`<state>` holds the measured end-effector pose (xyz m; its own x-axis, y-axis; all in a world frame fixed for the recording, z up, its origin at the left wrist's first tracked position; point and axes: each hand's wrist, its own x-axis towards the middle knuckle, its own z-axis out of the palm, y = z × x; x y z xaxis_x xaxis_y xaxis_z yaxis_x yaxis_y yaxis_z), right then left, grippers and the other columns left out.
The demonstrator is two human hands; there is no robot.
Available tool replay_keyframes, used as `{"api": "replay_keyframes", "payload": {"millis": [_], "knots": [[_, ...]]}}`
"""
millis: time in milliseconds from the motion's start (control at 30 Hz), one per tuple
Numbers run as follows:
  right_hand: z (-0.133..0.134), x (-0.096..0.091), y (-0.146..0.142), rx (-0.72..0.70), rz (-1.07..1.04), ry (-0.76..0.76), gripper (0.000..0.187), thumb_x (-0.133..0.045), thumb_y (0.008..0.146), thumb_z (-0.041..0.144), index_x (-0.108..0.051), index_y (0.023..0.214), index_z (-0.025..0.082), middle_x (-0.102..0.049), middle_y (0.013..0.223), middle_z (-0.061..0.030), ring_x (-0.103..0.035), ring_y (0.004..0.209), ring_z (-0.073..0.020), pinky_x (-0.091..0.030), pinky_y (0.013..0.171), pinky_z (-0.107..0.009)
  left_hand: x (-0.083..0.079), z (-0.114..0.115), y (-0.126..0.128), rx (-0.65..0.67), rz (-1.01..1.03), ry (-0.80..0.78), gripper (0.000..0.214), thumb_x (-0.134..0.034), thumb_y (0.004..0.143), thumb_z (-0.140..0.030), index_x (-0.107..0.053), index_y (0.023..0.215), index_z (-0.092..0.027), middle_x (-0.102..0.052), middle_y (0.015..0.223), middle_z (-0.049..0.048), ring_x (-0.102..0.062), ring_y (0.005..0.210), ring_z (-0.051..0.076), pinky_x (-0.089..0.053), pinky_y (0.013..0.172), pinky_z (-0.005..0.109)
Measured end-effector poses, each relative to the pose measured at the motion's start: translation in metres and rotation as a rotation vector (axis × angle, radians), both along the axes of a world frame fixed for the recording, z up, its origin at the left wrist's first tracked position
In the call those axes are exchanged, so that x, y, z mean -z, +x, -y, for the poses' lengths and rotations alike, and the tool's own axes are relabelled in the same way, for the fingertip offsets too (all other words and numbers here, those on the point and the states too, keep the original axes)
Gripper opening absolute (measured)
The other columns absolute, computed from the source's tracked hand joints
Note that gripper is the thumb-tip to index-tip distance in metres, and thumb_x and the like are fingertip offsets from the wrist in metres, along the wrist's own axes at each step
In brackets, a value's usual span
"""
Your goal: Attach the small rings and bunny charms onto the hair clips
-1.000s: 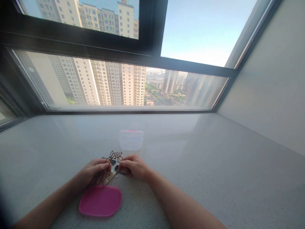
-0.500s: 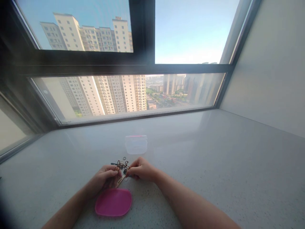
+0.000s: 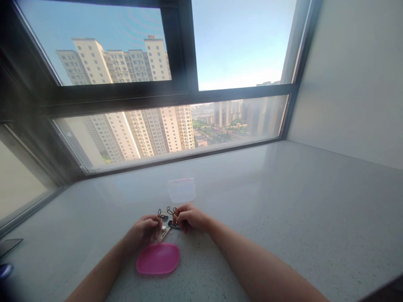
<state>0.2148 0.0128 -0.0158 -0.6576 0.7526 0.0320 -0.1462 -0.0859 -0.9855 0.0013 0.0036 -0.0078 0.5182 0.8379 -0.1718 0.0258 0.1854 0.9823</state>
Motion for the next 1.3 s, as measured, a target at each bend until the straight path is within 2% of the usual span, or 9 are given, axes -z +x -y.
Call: {"api": "replay_keyframes", "payload": {"millis": [200,367,733,1033,1300], "knots": [[0.003,0.001,-0.003,-0.012,0.054,-0.052,0.018,-0.056,0.064,0.018,-0.059,0.079,0.009,-0.057,0.052,-0.0004,-0.054,0.039,-0.0123,-0.039,0.037,-0.020,0.004,-0.001,-0.003,-0.028,0.050,0.010,0.017,-0.043,0.069,-0.019,-0.058,0.066,-0.011,-0.057,0.046,0.0034,-0.040,0.032,0.007,-0.021,0.031,0.017],[0.004,0.001,-0.003,0.007,0.035,-0.026,0.030,-0.065,0.062,0.024,-0.055,0.086,0.012,-0.063,0.062,-0.0031,-0.059,0.046,-0.0140,-0.043,0.042,-0.021,0.005,0.000,-0.001,-0.047,0.131,0.032,0.012,-0.042,0.070,-0.017,-0.053,0.069,-0.013,-0.060,0.049,0.0040,-0.042,0.031,0.007,-0.023,0.030,0.016],[0.009,0.003,-0.005,0.064,0.080,0.017,0.029,-0.068,0.058,0.027,-0.055,0.078,0.011,-0.066,0.068,-0.0065,-0.058,0.044,-0.0140,-0.044,0.040,-0.022,0.006,0.002,-0.005,-0.076,0.105,0.098,0.019,-0.050,0.076,-0.029,-0.053,0.085,-0.013,-0.065,0.059,0.0065,-0.050,0.038,0.009,-0.030,0.034,0.015],[0.009,0.002,-0.002,0.087,0.070,-0.005,0.027,-0.059,0.063,0.032,-0.053,0.079,0.012,-0.066,0.073,-0.0080,-0.059,0.046,-0.0149,-0.041,0.039,-0.021,0.001,0.006,-0.009,-0.080,0.096,0.095,0.025,-0.055,0.073,-0.033,-0.059,0.081,-0.010,-0.066,0.060,0.0084,-0.052,0.039,0.009,-0.030,0.035,0.016],[0.005,0.005,-0.005,0.081,0.107,0.040,0.024,-0.057,0.067,0.034,-0.051,0.076,0.012,-0.065,0.068,-0.0061,-0.053,0.039,-0.0094,-0.035,0.036,-0.018,0.005,0.000,-0.008,-0.103,0.050,0.096,0.029,-0.054,0.073,-0.039,-0.055,0.081,-0.011,-0.067,0.060,0.0091,-0.039,0.029,0.004,-0.020,0.029,0.015]]}}
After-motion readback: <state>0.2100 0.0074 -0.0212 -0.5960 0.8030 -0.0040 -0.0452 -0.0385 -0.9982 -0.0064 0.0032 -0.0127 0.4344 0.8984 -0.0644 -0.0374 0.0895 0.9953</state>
